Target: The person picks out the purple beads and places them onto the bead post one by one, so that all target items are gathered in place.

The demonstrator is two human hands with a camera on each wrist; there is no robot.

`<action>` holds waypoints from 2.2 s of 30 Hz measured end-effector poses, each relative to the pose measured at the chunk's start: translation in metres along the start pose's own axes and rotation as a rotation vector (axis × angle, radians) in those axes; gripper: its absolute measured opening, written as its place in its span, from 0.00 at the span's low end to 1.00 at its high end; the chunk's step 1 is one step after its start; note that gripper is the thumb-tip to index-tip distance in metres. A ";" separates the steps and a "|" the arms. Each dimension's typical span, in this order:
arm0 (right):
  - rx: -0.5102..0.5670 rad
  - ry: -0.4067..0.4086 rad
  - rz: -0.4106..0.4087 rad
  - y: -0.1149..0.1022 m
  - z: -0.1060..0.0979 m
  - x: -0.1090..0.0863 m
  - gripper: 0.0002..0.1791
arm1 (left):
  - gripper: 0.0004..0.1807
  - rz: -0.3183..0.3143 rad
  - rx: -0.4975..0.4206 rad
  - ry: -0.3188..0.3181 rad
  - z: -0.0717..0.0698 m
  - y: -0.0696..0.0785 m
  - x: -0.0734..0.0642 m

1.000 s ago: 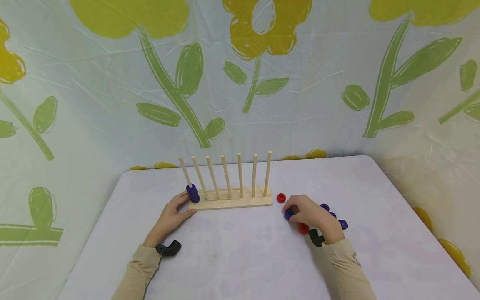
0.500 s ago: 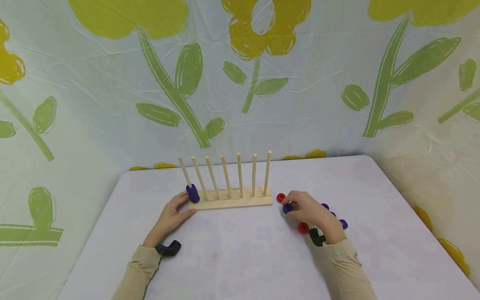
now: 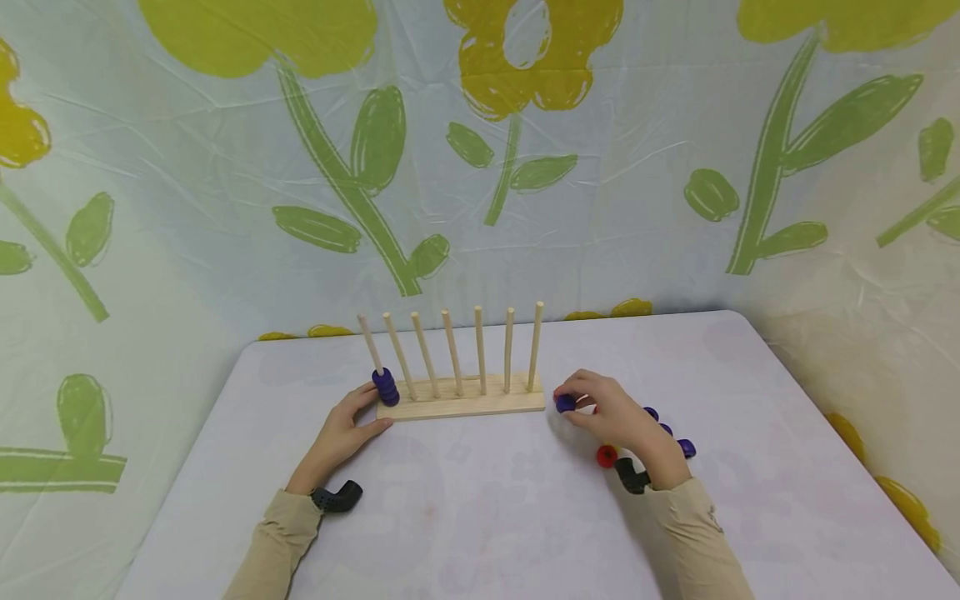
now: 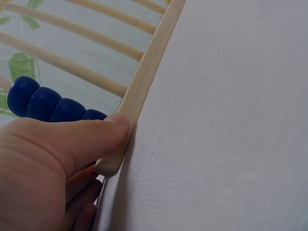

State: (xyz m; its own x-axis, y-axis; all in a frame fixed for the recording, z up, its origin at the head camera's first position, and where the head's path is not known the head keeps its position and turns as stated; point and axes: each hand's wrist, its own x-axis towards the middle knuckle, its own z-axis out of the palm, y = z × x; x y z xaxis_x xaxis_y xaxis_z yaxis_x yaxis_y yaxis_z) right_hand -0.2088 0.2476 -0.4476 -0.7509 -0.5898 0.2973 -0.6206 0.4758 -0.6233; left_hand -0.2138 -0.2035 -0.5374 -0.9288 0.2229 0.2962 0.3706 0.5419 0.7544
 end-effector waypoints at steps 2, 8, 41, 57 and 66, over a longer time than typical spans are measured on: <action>0.012 0.028 -0.035 0.000 0.000 0.001 0.16 | 0.31 0.000 -0.001 0.001 0.000 0.000 0.000; 0.041 0.118 -0.118 -0.003 0.004 0.004 0.19 | 0.31 -0.001 0.000 0.001 0.000 -0.001 0.000; 0.102 0.316 -0.123 -0.070 -0.002 0.026 0.22 | 0.31 -0.002 0.001 -0.006 0.001 -0.001 0.001; 0.127 0.374 -0.172 -0.111 -0.023 0.055 0.22 | 0.31 -0.006 0.000 -0.007 0.001 -0.001 0.001; 0.198 0.338 -0.168 -0.126 -0.029 0.080 0.21 | 0.31 -0.014 0.000 -0.003 0.000 -0.001 0.001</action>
State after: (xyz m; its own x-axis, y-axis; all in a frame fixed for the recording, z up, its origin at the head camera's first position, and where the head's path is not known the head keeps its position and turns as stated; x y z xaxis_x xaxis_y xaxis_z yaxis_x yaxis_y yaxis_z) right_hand -0.1979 0.1596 -0.3243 -0.6952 -0.3859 0.6064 -0.7100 0.2369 -0.6632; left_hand -0.2150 -0.2039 -0.5382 -0.9340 0.2179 0.2832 0.3571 0.5449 0.7587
